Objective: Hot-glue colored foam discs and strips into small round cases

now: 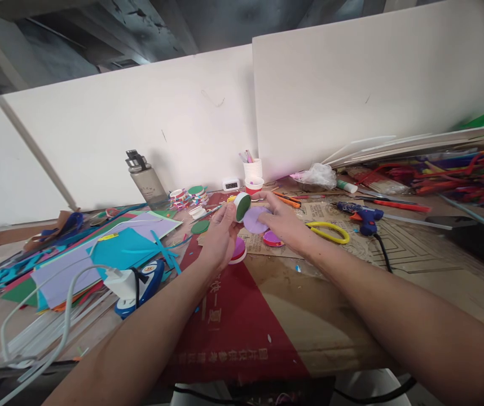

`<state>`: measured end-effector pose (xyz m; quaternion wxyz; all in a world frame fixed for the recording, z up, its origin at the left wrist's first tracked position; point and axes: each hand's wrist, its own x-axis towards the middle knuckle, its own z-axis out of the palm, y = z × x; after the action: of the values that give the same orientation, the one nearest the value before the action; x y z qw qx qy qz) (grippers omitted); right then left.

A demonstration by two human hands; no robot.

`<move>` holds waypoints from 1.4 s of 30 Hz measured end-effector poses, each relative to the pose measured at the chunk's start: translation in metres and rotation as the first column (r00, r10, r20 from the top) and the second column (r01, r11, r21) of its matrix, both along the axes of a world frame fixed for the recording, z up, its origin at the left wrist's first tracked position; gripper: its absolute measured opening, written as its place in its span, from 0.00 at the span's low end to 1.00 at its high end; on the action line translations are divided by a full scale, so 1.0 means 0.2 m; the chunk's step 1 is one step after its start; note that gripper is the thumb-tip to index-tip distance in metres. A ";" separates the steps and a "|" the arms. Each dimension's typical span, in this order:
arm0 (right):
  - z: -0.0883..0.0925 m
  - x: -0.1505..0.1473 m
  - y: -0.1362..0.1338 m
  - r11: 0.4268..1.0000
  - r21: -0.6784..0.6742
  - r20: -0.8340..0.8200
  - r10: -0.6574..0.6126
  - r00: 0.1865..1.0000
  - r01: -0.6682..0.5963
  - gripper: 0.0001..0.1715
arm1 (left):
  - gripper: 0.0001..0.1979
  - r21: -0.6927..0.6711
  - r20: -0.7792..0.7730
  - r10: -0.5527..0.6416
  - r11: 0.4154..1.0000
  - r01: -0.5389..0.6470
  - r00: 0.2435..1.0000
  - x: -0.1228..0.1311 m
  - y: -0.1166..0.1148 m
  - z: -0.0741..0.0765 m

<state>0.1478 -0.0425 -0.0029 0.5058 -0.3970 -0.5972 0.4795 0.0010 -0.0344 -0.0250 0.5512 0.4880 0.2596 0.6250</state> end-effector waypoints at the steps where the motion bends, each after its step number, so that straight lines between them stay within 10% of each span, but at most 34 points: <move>1: 0.00 0.00 0.00 1.000 -0.002 0.001 -0.003 1.000 0.003 0.25 | 0.16 -0.012 0.008 -0.005 1.000 0.005 1.000 0.00 0.00 0.00; 23: -0.02 0.03 0.06 0.998 -0.007 0.021 -0.060 0.998 0.060 0.11 | 0.19 -0.085 0.031 -0.040 0.995 0.042 0.999 0.02 0.00 -0.01; 42: 0.01 0.07 0.04 0.912 0.365 0.364 -0.325 0.873 0.187 0.04 | 0.18 -0.081 -0.010 0.010 0.997 -0.011 1.000 0.06 -0.01 -0.03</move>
<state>0.1610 -0.0345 -0.0006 0.4836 -0.4797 -0.7018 0.2084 0.0125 -0.0359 -0.0300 0.5659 0.4669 0.2899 0.6146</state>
